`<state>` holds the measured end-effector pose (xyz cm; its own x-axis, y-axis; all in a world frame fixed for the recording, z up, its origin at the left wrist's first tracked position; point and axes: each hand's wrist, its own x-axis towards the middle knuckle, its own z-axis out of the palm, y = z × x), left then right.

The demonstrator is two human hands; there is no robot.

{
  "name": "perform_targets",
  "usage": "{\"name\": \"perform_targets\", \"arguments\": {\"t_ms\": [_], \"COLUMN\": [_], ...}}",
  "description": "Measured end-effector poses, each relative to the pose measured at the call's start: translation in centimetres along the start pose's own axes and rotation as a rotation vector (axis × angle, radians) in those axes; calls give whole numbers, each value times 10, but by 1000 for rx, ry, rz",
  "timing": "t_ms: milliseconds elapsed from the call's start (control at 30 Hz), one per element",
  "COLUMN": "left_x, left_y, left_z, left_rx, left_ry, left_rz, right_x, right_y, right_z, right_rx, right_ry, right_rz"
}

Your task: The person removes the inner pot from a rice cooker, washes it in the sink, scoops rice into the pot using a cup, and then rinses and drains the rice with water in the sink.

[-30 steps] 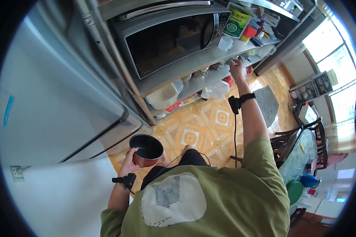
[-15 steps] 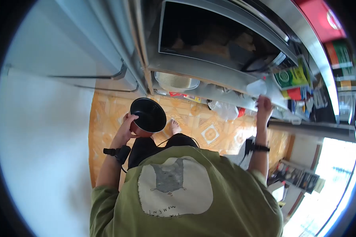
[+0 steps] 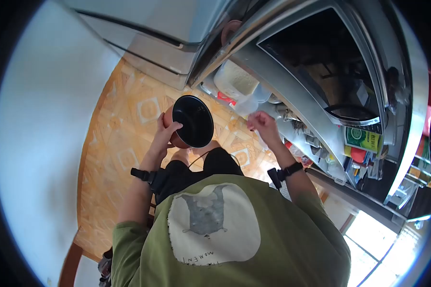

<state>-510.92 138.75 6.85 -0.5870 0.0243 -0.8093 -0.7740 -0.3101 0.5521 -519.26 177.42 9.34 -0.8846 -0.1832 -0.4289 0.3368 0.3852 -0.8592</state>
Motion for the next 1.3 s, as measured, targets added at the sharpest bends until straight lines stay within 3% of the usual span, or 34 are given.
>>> {"name": "perform_targets", "arguments": {"t_ms": [67,233,333,367,433,533,733,900,933,1000,1133,1300], "left_x": [-2,-13,-10,-7,-5,-21,-13,1,5,6,10,5], "left_y": [-10,-30,-51,-59,-78,-62,-79,-87,-92,-88,-85,-69], "left_z": [-6,-12,-10,-9,-4,17,39,52,52,54,53,49], "left_rx": [-48,-38,-52,-64,-63,-209,-263,-281,-272,-270,-265,-251], "left_ry": [28,106,142,152,226,253,258,213,191,199,213,269], "left_rz": [-21,-56,21,15,37,-39,-103,-103,-85,-87,-61,-116], "right_x": [30,130,197,209,228,250,266,255,251,249,264,280], "right_y": [4,36,93,99,114,138,178,142,145,178,173,174], "right_z": [3,-16,-53,-57,-63,-72,-75,-89,-82,-73,-81,-68], "right_rx": [95,-126,-687,-956,-1221,-1224,-1262,-1282,-1283,-1290,-1035,-1040], "right_ry": [104,235,308,376,420,393,323,-201,-203,285,490,575], "right_rz": [60,54,-50,-256,-467,-551,-336,-458,-457,-273,-520,-529]}}
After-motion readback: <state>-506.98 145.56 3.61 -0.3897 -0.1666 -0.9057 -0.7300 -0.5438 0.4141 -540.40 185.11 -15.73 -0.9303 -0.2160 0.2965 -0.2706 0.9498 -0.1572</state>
